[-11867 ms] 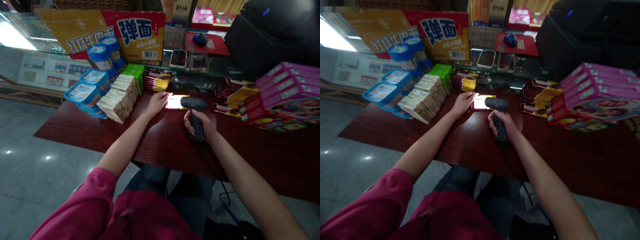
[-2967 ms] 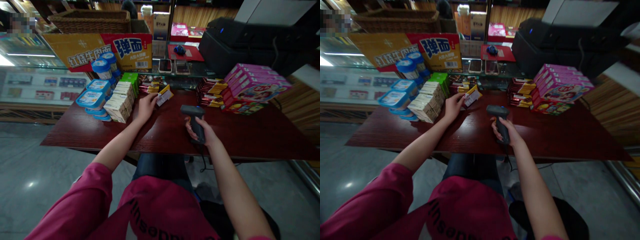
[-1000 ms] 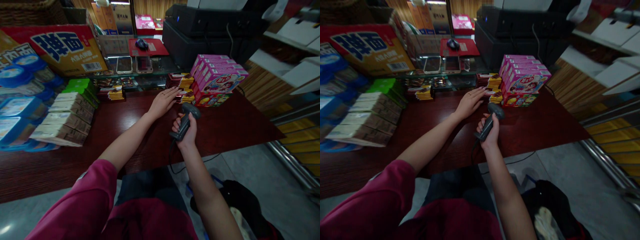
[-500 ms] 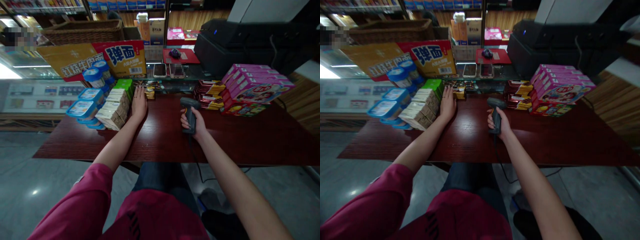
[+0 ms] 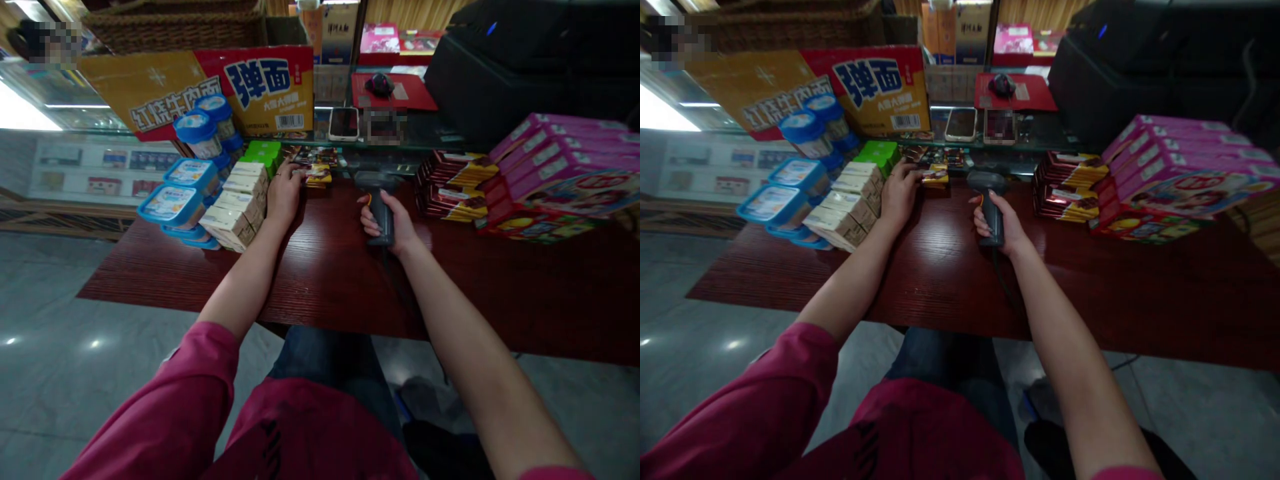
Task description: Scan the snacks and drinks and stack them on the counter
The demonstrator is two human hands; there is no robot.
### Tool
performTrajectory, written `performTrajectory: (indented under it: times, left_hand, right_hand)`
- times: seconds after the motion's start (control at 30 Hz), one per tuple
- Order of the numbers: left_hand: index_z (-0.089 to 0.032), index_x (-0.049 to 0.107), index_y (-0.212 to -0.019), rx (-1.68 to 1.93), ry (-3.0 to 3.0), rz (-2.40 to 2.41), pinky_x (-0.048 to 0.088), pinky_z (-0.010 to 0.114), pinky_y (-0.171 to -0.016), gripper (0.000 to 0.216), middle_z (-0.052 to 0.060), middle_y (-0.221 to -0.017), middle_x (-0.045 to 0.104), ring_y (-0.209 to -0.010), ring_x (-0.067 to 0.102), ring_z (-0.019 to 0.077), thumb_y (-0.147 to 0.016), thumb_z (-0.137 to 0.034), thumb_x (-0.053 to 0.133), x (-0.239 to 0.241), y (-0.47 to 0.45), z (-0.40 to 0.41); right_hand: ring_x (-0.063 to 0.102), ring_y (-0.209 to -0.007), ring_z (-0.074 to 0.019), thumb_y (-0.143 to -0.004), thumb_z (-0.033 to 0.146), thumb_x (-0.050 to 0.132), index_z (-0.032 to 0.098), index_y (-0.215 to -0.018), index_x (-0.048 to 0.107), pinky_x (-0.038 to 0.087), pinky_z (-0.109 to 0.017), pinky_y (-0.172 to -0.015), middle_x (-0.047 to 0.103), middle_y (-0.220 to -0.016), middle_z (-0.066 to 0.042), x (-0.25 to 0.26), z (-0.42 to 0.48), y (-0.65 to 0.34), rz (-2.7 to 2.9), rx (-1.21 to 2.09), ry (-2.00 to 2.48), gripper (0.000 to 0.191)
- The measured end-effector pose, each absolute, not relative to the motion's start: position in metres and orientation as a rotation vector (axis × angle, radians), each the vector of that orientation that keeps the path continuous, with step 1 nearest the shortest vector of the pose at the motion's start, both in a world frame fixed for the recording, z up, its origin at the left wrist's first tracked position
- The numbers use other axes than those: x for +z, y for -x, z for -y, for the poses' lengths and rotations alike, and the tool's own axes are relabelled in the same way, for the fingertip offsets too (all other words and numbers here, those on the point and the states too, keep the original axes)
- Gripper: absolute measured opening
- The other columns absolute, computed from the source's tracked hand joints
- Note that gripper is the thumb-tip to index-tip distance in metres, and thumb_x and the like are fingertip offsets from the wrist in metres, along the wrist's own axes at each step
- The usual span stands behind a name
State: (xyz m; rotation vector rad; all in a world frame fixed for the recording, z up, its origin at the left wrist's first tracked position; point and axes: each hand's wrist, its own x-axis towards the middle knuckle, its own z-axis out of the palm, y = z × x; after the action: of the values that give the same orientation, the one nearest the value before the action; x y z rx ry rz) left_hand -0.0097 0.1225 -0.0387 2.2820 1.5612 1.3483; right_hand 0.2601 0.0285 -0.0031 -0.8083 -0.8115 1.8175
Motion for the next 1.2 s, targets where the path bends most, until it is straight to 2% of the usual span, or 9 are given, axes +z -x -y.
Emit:
performTrajectory:
  times: [0.1, 0.23, 0.37, 0.67, 0.93, 1.07, 1.2]
  left_hand:
    - [-0.024, 0.074, -0.116, 1.287, -2.359, -1.522, 0.038, 0.047, -0.123, 0.028, 0.009, -0.135, 0.071, -0.136, 0.058, 0.0272, -0.098, -0.017, 0.053, -0.035, 0.004, -0.119]
    - [-0.022, 0.072, -0.124, 1.392, -2.340, -1.442, 0.051, 0.035, -0.107, 0.029, 0.007, -0.125, 0.076, -0.118, 0.070, 0.0227, -0.102, -0.025, 0.053, -0.033, -0.013, -0.104]
    - [-0.022, 0.076, -0.118, 1.564, -2.094, -1.378, 0.056, 0.029, -0.098, 0.026, 0.004, -0.118, 0.079, -0.109, 0.075, 0.0202, -0.102, -0.030, 0.057, -0.033, -0.030, -0.096]
    - [-0.021, 0.081, -0.109, 1.512, -1.849, -1.391, 0.059, 0.033, -0.096, 0.019, 0.004, -0.111, 0.081, -0.106, 0.076, 0.0227, -0.096, -0.024, 0.067, -0.040, -0.033, -0.101]
    - [-0.022, 0.080, -0.108, 1.502, -1.859, -1.404, 0.058, 0.032, -0.095, 0.020, 0.004, -0.113, 0.081, -0.106, 0.076, 0.0215, -0.095, -0.019, 0.065, -0.040, -0.037, -0.103]
    - [-0.021, 0.079, -0.111, 1.519, -1.985, -1.367, 0.056, 0.029, -0.097, 0.020, 0.003, -0.114, 0.081, -0.108, 0.075, 0.0206, -0.096, -0.023, 0.066, -0.036, -0.036, -0.094]
    - [-0.024, 0.077, -0.114, 1.545, -2.162, -1.343, 0.055, 0.028, -0.097, 0.021, 0.003, -0.115, 0.080, -0.108, 0.075, 0.0200, -0.100, -0.027, 0.061, -0.029, -0.047, -0.080]
  right_hand:
    - [0.035, -0.041, -0.0069, -0.094, 0.051, 0.060, 0.018, -0.093, 0.065, 0.025, -0.016, -0.034, 0.048, -0.059, 0.005, -0.004, -0.028, -0.259, 0.839, 1.797, 0.800, 0.034]
    - [0.038, -0.041, -0.0074, -0.087, 0.051, 0.071, 0.019, -0.092, 0.065, 0.028, -0.018, -0.033, 0.049, -0.058, 0.005, -0.009, -0.028, -0.254, 0.876, 1.666, 0.824, 0.033]
    - [0.043, -0.041, -0.0083, -0.082, 0.052, 0.077, 0.020, -0.092, 0.066, 0.033, -0.019, -0.032, 0.052, -0.058, 0.006, -0.012, -0.024, -0.250, 0.918, 1.470, 0.787, 0.035]
    - [0.044, -0.038, -0.0091, -0.080, 0.055, 0.077, 0.018, -0.091, 0.065, 0.033, -0.021, -0.028, 0.058, -0.060, 0.002, -0.004, -0.004, -0.244, 1.071, 1.774, 0.829, 0.041]
    - [0.042, -0.037, -0.0091, -0.087, 0.056, 0.070, 0.018, -0.088, 0.063, 0.031, -0.020, -0.028, 0.056, -0.058, 0.003, -0.009, -0.007, -0.245, 1.045, 1.784, 0.775, 0.038]
    - [0.045, -0.040, -0.0091, -0.084, 0.054, 0.074, 0.019, -0.092, 0.062, 0.032, -0.019, -0.030, 0.056, -0.062, 0.004, -0.008, -0.008, -0.260, 0.942, 1.766, 0.800, 0.038]
    - [0.040, -0.040, -0.0076, -0.082, 0.056, 0.074, 0.019, -0.092, 0.061, 0.029, -0.018, -0.030, 0.053, -0.060, 0.006, -0.009, 0.002, -0.292, 0.864, 1.665, 0.782, 0.040]
